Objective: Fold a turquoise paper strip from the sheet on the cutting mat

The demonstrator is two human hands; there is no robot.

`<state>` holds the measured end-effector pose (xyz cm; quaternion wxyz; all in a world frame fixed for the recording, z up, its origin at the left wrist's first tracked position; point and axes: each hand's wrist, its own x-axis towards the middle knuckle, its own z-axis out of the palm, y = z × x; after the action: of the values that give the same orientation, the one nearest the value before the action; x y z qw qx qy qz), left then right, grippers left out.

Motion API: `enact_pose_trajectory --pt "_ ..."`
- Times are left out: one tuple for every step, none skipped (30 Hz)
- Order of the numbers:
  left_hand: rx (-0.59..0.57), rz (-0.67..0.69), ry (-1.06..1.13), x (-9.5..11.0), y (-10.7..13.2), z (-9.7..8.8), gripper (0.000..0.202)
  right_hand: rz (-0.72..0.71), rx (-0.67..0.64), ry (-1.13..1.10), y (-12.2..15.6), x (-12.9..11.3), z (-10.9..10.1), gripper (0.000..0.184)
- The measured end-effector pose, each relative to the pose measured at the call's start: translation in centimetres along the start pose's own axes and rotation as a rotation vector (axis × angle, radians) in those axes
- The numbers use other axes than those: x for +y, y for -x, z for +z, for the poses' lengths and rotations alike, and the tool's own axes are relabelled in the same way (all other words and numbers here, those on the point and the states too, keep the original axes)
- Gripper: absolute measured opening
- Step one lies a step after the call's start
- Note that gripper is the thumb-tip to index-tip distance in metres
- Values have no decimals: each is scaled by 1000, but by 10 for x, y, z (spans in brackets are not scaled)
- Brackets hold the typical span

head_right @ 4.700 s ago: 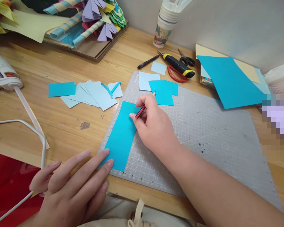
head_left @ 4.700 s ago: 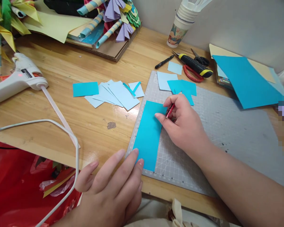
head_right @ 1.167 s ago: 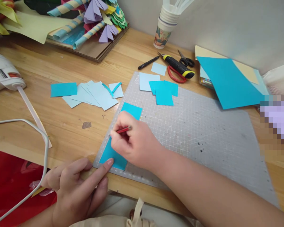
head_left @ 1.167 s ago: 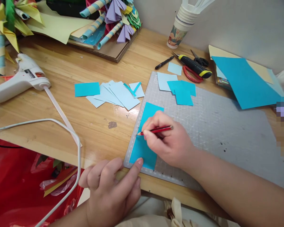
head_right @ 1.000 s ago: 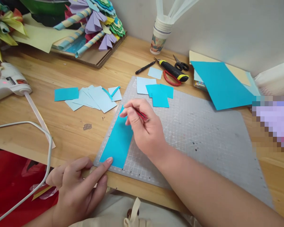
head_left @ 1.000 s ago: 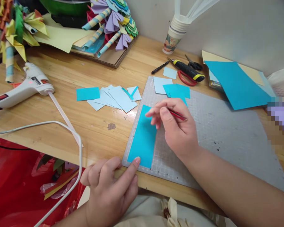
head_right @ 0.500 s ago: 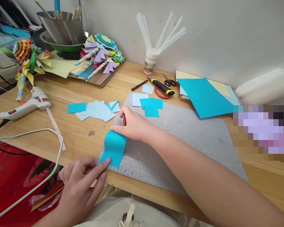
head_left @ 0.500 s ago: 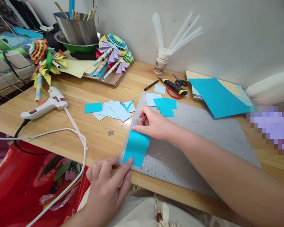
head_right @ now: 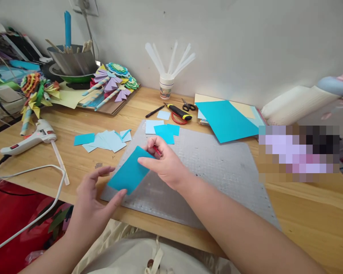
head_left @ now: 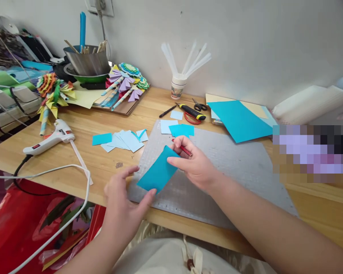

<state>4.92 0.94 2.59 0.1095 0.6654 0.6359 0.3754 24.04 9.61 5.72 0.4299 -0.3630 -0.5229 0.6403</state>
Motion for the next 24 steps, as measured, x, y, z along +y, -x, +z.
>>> enact_pose_trajectory --pt "-40 -38 96 8 -7 4 39 -8 41 -31 5 -3 -6 37" --pt "-97 -63 191 16 -15 9 31 -22 77 -46 9 -6 -14 39" --pt "-136 -69 282 23 -23 13 22 -48 110 -45 13 -9 -22 40" --pt "-151 -57 355 31 -32 18 16 -93 144 -25 16 -11 -31 40" --pt "-128 -15 397 39 -41 22 12 -148 186 9 19 -13 -42 39" --pt "-59 86 391 46 -49 25 8 -206 240 59 21 -14 -54 36" --pt "21 226 347 52 -56 28 4 -260 305 137 23 -15 -67 30" --pt "112 406 277 58 -62 31 8 -297 378 262 26 -14 -81 23" --pt "172 611 184 63 -65 33 14 -319 448 432 28 -13 -95 15" --pt "179 787 103 68 -66 34 19 -317 491 638 31 -12 -108 12" --pt "139 931 26 72 -65 36 21 -292 499 836 34 -10 -121 17" --pt "53 1037 -56 76 -62 38 20 -259 486 968 37 -8 -131 23" --pt "-49 1083 -110 79 -57 41 18 -220 464 1066 39 -5 -140 27" --pt "-156 1095 -158 82 -52 44 18 -183 445 1118 40 -2 -147 29" --pt "-263 1070 -186 85 -47 47 20 -153 436 1144 41 1 -151 29" --pt "-358 1013 -184 87 -43 50 23 -127 434 1175 41 4 -154 29" --pt "-445 951 -167 89 -41 53 24 -106 435 1201 41 6 -155 30" --pt "-523 883 -147 92 -41 56 24 -90 437 1218 40 7 -155 33" --pt "-592 807 -133 94 -43 59 23 -81 439 1225 40 7 -154 36" --pt "-652 717 -127 96 -48 62 21 -79 444 1224 40 6 -153 40" --pt "-700 623 -127 99 -54 64 19 -84 448 1213 41 5 -150 44" --pt "-736 533 -136 101 -61 67 18 -96 443 1194 42 3 -148 45" --pt "-758 452 -150 103 -69 70 18 -111 426 1170 43 1 -145 43" --pt "-770 408 -159 105 -77 73 18 -128 393 1147 45 -1 -141 38"
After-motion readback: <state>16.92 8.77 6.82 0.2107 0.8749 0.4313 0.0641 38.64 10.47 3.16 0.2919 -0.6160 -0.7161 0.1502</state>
